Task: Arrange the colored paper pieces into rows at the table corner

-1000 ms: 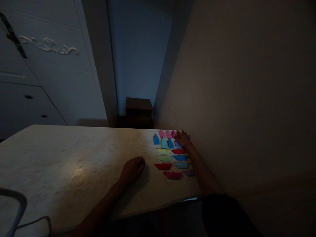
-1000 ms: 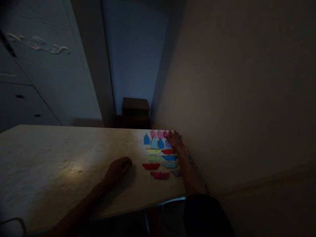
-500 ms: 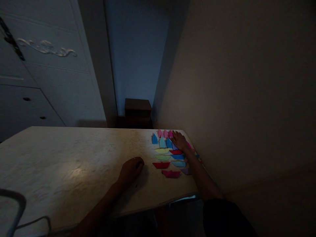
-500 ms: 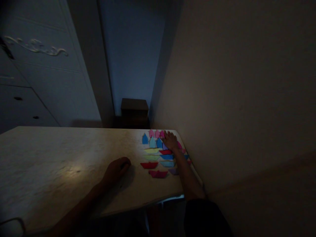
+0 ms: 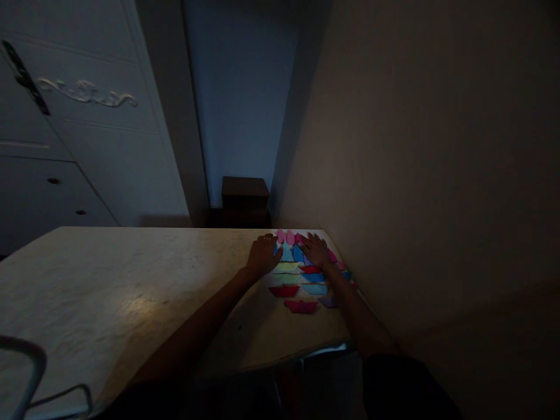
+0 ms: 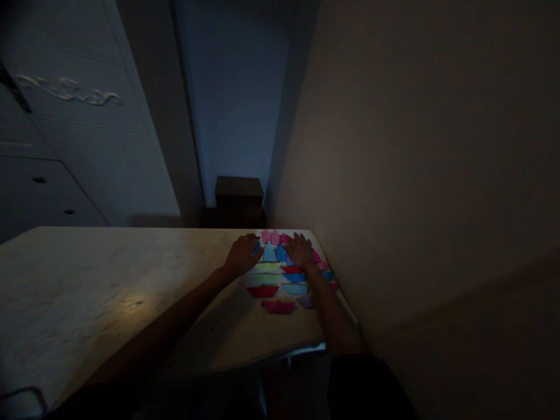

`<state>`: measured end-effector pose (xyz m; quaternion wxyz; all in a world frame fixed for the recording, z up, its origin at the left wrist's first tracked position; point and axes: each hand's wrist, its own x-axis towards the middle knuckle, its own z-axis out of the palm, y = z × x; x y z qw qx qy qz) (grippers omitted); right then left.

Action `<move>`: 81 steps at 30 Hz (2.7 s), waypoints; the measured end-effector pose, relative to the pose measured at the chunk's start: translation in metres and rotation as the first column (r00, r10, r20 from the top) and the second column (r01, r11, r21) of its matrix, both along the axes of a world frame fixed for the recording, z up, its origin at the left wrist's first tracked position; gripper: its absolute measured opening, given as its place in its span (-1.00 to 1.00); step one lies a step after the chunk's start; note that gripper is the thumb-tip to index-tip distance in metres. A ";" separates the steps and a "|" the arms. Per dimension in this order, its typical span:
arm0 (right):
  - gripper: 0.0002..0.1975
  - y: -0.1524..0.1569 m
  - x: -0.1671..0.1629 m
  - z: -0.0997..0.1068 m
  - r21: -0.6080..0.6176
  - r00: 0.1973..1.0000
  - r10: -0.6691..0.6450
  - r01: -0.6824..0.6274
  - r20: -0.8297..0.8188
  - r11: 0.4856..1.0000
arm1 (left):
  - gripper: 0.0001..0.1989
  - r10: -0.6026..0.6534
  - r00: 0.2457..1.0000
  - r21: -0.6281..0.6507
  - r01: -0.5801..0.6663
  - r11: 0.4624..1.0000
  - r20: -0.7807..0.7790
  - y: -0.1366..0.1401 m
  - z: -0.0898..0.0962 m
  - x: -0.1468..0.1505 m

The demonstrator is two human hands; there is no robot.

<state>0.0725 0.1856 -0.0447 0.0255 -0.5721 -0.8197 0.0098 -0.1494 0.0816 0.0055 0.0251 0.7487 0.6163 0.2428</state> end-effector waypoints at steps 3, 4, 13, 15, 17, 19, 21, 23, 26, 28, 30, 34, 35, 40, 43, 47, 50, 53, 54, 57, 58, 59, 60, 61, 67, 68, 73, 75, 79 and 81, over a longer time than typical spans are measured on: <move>-0.43 0.000 0.000 0.001 -0.005 1.000 -0.002 0.002 0.009 1.000 | -0.49 -0.027 0.994 0.002 0.027 1.000 -0.106 0.032 0.000 0.019; -0.44 0.001 0.000 0.002 -0.005 1.000 -0.003 0.003 0.014 1.000 | -0.45 -0.036 0.991 -0.011 0.035 0.999 -0.127 0.040 -0.002 0.026; -0.44 0.001 0.004 0.004 -0.020 0.999 0.017 -0.016 0.051 1.000 | -0.23 -0.111 0.985 -0.192 0.085 0.978 -0.131 0.055 -0.035 0.062; -0.43 0.001 0.003 0.004 -0.019 0.999 0.015 -0.014 0.048 1.000 | -0.22 -0.124 0.983 -0.183 0.098 0.978 -0.139 0.050 -0.039 0.061; -0.41 0.000 0.002 0.003 -0.012 0.999 0.014 -0.014 0.043 1.000 | -0.22 -0.147 0.977 -0.168 0.122 0.978 -0.151 0.044 -0.042 0.057; -0.39 -0.002 0.001 0.003 -0.008 0.999 0.017 -0.016 0.039 1.000 | -0.22 -0.172 0.972 -0.157 0.146 0.977 -0.163 0.038 -0.045 0.051; -0.38 -0.006 -0.001 0.002 -0.008 0.999 0.021 -0.021 0.037 1.000 | -0.22 -0.186 0.968 -0.148 0.162 0.976 -0.169 0.032 -0.047 0.044; -0.38 -0.012 -0.004 0.002 -0.010 0.999 0.030 -0.030 0.035 1.000 | -0.24 -0.192 0.966 -0.139 0.169 0.976 -0.171 0.026 -0.049 0.035; -0.39 -0.024 -0.008 0.001 -0.014 0.997 0.065 -0.065 0.030 0.998 | -0.29 -0.187 0.966 -0.095 0.172 0.980 -0.179 0.017 -0.052 0.021; -0.38 -0.031 -0.011 0.001 -0.017 0.996 0.088 -0.087 0.024 0.996 | -0.31 -0.169 0.968 -0.061 0.160 0.985 -0.184 0.011 -0.054 0.011; -0.37 -0.037 -0.015 0.002 -0.019 0.996 0.092 -0.092 0.016 0.996 | -0.33 -0.141 0.973 -0.040 0.136 0.990 -0.180 0.004 -0.054 0.000; -0.37 -0.043 -0.022 0.005 -0.025 0.997 0.082 -0.082 -0.016 0.996 | -0.43 -0.086 0.984 -0.018 0.084 0.996 -0.154 -0.011 -0.050 -0.022; -0.38 -0.044 -0.023 0.005 -0.022 0.996 0.087 -0.088 -0.029 0.996 | -0.45 -0.076 0.986 -0.018 0.075 0.997 -0.150 -0.015 -0.049 -0.028; -0.44 -0.048 -0.026 0.008 0.014 0.982 0.167 -0.167 -0.091 0.986 | -0.42 -0.073 0.986 -0.059 0.065 0.996 -0.151 -0.038 -0.047 -0.052; -0.45 -0.052 -0.026 0.009 0.027 0.957 0.256 -0.255 -0.137 0.967 | -0.34 -0.136 0.982 -0.084 0.126 0.988 -0.130 -0.052 -0.048 -0.062; -0.43 -0.057 -0.030 0.011 0.055 0.911 0.297 -0.294 -0.286 0.954 | -0.23 -0.247 0.968 -0.173 0.236 0.956 -0.047 -0.066 -0.043 -0.067; -0.40 -0.061 -0.029 0.016 0.079 0.864 0.277 -0.269 -0.421 0.960 | -0.22 -0.286 0.956 -0.216 0.292 0.932 0.061 -0.069 -0.030 -0.067; -0.35 -0.070 -0.015 0.020 0.076 0.836 0.235 -0.228 -0.496 0.971 | -0.19 -0.263 0.943 -0.177 0.300 0.937 0.206 -0.070 -0.014 -0.067; -0.33 -0.075 -0.008 0.021 0.069 0.838 0.205 -0.198 -0.505 0.978 | -0.19 -0.248 0.939 -0.162 0.291 0.943 0.238 -0.070 -0.010 -0.067; -0.30 -0.098 0.016 0.020 0.082 0.862 0.138 -0.112 -0.487 0.990 | -0.21 -0.197 0.945 -0.174 0.247 0.953 0.261 -0.074 -0.006 -0.071; -0.30 -0.108 0.022 0.019 0.101 0.872 0.155 -0.122 -0.464 0.987 | -0.21 -0.188 0.953 -0.193 0.236 0.952 0.237 -0.076 -0.008 -0.074; -0.32 -0.118 0.026 0.018 0.123 0.878 0.186 -0.146 -0.441 0.982 | -0.19 -0.189 0.962 -0.213 0.231 0.949 0.197 -0.078 -0.010 -0.077; -0.34 -0.129 0.027 0.017 0.150 0.878 0.230 -0.183 -0.420 0.972 | -0.14 -0.200 0.968 -0.232 0.231 0.945 0.150 -0.081 -0.014 -0.081; -0.37 -0.140 0.025 0.016 0.175 0.874 0.285 -0.233 -0.394 0.956 | -0.08 -0.214 0.972 -0.246 0.232 0.941 0.101 -0.084 -0.019 -0.085; -0.51 -0.187 -0.022 0.013 0.107 0.832 0.471 -0.461 -0.292 0.881 | 0.12 -0.248 0.966 -0.270 0.221 0.937 -0.073 -0.101 -0.043 -0.108; -0.52 -0.191 -0.031 0.012 0.079 0.826 0.481 -0.480 -0.295 0.873 | 0.12 -0.247 0.965 -0.264 0.216 0.940 -0.090 -0.104 -0.046 -0.111; -0.49 -0.199 -0.067 0.006 0.031 0.794 0.461 -0.491 -0.397 0.871 | -0.17 -0.255 0.955 -0.175 0.228 0.958 -0.152 -0.126 -0.051 -0.120; -0.48 -0.199 -0.077 0.004 0.020 0.789 0.431 -0.471 -0.439 0.882 | -0.31 -0.272 0.949 -0.124 0.253 0.959 -0.160 -0.136 -0.052 -0.122; -0.45 -0.197 -0.098 0.002 -0.020 0.787 0.392 -0.455 -0.477 0.890 | -0.45 -0.265 0.952 -0.043 0.261 0.964 -0.151 -0.150 -0.053 -0.128; -0.46 -0.196 -0.110 0.002 -0.024 0.769 0.392 -0.466 -0.505 0.885 | -0.48 -0.246 0.959 -0.023 0.246 0.969 -0.143 -0.155 -0.053 -0.133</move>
